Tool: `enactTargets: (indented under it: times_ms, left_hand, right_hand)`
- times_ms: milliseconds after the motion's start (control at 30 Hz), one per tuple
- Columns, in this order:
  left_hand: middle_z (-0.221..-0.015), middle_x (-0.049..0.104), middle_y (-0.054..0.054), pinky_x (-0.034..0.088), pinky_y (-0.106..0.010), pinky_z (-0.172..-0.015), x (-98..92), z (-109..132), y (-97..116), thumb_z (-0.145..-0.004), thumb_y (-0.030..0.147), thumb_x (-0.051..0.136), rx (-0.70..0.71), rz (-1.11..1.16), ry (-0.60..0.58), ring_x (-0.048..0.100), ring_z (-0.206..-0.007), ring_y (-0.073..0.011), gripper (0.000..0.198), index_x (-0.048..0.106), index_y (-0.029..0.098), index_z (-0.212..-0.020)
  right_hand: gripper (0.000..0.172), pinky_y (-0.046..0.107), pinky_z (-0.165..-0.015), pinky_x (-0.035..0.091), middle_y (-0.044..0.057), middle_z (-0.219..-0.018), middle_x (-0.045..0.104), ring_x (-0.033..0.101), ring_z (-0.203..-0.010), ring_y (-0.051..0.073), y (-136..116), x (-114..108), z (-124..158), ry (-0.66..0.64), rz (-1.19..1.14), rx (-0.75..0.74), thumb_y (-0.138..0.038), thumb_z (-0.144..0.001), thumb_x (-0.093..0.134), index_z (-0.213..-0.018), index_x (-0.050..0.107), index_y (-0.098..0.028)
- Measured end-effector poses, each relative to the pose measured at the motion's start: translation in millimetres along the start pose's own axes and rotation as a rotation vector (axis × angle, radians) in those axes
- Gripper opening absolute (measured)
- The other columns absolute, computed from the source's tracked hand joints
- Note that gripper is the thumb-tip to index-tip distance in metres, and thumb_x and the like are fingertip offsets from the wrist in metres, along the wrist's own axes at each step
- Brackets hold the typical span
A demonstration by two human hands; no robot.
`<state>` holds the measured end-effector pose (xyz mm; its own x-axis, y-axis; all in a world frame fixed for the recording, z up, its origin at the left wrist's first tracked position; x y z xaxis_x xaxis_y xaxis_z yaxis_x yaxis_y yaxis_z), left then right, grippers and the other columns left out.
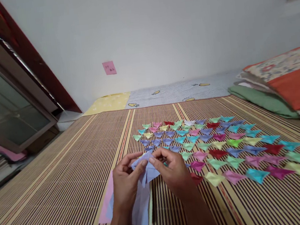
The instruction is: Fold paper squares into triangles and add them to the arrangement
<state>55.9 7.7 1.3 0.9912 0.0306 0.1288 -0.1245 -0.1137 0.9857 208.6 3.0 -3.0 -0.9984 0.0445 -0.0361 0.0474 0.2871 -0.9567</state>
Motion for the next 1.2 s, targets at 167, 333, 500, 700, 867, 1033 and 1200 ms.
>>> enactTargets:
  times_ms: [167,333,500,700,867,1033,1200]
  left_hand:
    - [-0.057,0.058,0.002,0.039,-0.020,-0.053,0.0,-2.4,1.2,-0.073,0.042,0.085,-0.063,0.047,-0.060,0.049,-0.054,-0.0101,0.030,0.075,0.014,-0.075]
    - [-0.059,0.054,0.003,0.038,-0.021,-0.054,0.5,-0.7,2.9,-0.076,0.042,0.082,-0.033,0.030,-0.062,0.048,-0.056,-0.0108,0.029,0.075,0.015,-0.081]
    - [-0.060,0.054,0.003,0.036,-0.021,-0.054,-0.9,0.4,2.9,-0.081,0.041,0.078,0.025,0.004,-0.075,0.046,-0.056,-0.0104,0.026,0.074,0.015,-0.079]
    - [-0.064,0.062,0.000,0.040,-0.021,-0.056,-0.2,-0.9,5.6,-0.071,0.040,0.086,-0.118,0.107,-0.179,0.052,-0.057,-0.0116,0.031,0.073,0.014,-0.083]
    - [-0.062,0.062,0.001,0.042,-0.022,-0.056,0.4,-1.0,-0.1,-0.064,0.038,0.092,-0.198,0.143,-0.221,0.052,-0.054,-0.0102,0.033,0.071,0.013,-0.070]
    - [-0.064,0.065,0.001,0.043,-0.022,-0.055,-3.5,-2.0,-7.2,-0.067,0.040,0.090,-0.213,0.195,-0.143,0.055,-0.054,-0.0105,0.033,0.073,0.013,-0.076]
    - [-0.064,0.068,0.000,0.046,-0.023,-0.057,-3.0,-3.6,-6.0,-0.063,0.038,0.092,-0.239,0.285,-0.116,0.057,-0.054,-0.0110,0.034,0.074,0.013,-0.078]
  right_hand:
    - [0.021,0.027,-0.059,0.041,-0.002,-0.066,0.056,0.051,-0.063,0.015,-4.7,-1.0,0.5,0.070,0.034,-0.028,-0.035,-0.090,0.066,-0.075,0.062,-0.020]
    - [0.022,0.026,-0.056,0.038,-0.003,-0.064,0.052,0.048,-0.061,0.014,-8.8,-1.4,1.1,0.093,0.060,-0.010,-0.034,-0.089,0.065,-0.072,0.059,-0.020]
    - [0.022,0.026,-0.056,0.039,-0.002,-0.065,0.053,0.048,-0.061,0.014,-6.8,-1.7,1.4,0.059,0.038,0.022,-0.036,-0.088,0.065,-0.074,0.060,-0.020]
    - [0.022,0.026,-0.055,0.040,-0.002,-0.063,0.054,0.049,-0.059,0.014,-10.3,-2.6,2.1,0.078,0.103,0.010,-0.036,-0.088,0.067,-0.074,0.062,-0.020]
    - [0.020,0.026,-0.055,0.037,-0.003,-0.063,0.054,0.048,-0.059,0.013,-16.7,-0.5,3.2,0.032,0.142,-0.012,-0.032,-0.086,0.066,-0.071,0.062,-0.020]
    - [0.021,0.025,-0.053,0.035,-0.004,-0.061,0.053,0.047,-0.057,0.012,-13.2,0.2,0.9,-0.044,0.119,0.017,-0.035,-0.086,0.066,-0.073,0.060,-0.020]
    - [0.026,0.024,-0.054,0.035,-0.005,-0.062,0.049,0.045,-0.058,0.012,-4.7,3.6,-0.8,-0.089,0.143,0.037,-0.037,-0.087,0.065,-0.070,0.057,-0.020]
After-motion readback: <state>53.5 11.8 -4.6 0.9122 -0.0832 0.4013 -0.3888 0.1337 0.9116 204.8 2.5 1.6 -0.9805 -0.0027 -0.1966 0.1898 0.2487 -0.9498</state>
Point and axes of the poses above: each hand's wrist, its own z-axis away from the middle knuckle, its own x-axis out of the palm, y = z × x, the point moved 1 cm from there along -z, towards the middle knuckle
